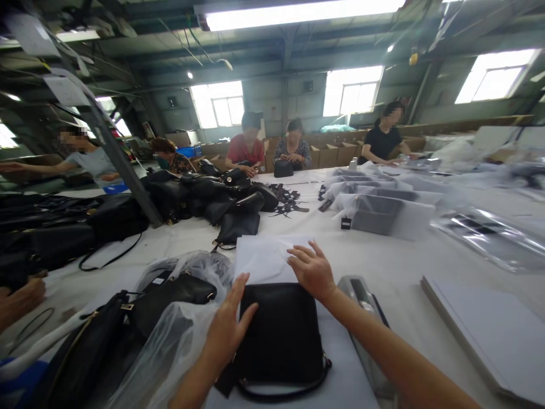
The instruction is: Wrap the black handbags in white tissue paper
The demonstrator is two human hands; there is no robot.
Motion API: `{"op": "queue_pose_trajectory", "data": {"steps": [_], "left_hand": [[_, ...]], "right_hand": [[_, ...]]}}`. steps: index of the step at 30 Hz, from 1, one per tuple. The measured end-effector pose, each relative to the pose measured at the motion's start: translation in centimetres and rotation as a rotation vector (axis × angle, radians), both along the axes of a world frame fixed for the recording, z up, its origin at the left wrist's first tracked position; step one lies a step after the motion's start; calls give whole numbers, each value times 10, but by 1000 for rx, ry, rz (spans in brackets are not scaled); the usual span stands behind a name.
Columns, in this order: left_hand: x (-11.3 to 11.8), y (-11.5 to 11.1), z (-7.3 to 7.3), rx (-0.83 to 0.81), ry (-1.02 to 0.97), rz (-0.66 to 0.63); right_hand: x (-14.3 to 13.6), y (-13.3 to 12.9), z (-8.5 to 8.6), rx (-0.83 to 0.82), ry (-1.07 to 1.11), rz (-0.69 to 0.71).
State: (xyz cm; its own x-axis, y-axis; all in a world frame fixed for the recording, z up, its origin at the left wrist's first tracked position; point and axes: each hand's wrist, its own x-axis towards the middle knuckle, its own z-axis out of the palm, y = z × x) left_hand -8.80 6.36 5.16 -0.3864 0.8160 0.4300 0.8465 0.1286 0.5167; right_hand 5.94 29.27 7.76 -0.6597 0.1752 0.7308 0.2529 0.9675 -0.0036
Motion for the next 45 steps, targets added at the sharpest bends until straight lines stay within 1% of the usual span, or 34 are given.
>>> {"op": "queue_pose_trajectory", "data": {"steps": [2,4,5,7,9,10,12,15,17,19,20,22,25,28,31,33,35,36,39,42,43,45], "left_hand": [[-8,27,23,43,95,-18],[-13,55,41,15,231,-32],[-15,68,48,-16,303,-40],[-20,89,59,-101,450,-114],[-24,99,68,-164,555,-191],[-25,100,71,-178,586,-214],[-26,91,79,-182,614,-225],[-20,63,89,-165,644,-225],[-9,40,91,-161,666,-229],[5,17,88,-189,684,-227],[13,7,84,-209,685,-224],[26,-11,74,-242,677,-222],[42,-33,52,-250,650,-221],[52,-50,28,-245,627,-228],[56,-64,6,-240,585,-236],[54,-72,-4,-238,549,-231],[52,-79,-9,-242,525,-231],[52,-81,-9,-247,520,-238],[55,-80,-2,-232,490,-260],[62,-68,5,-155,454,-286],[64,-63,5,-150,447,-299],[67,-55,-1,-197,434,-323]], "right_hand": [[19,-25,4,66,4,57],[35,-45,2,113,-3,90],[42,-53,0,132,-6,104],[53,-65,-5,161,-8,132],[64,-72,-7,161,-29,150],[69,-74,-6,146,-43,145],[78,-78,0,97,-65,96],[83,-85,19,28,-63,-23],[80,-90,32,2,-89,-52],[75,-94,39,-21,-141,-15],[73,-96,40,-29,-173,18],[71,-98,34,-36,-220,88],[79,-100,13,-12,-237,158],[93,-105,-11,-2,-218,173],[107,-113,-33,-29,-222,147],[113,-119,-46,-51,-228,139],[119,-126,-58,-63,-224,147],[121,-129,-63,-67,-221,154],[125,-134,-74,-87,-218,159],[127,-135,-77,-132,-243,162],[128,-135,-77,-151,-258,164],[134,-137,-73,-196,-289,167]]}}
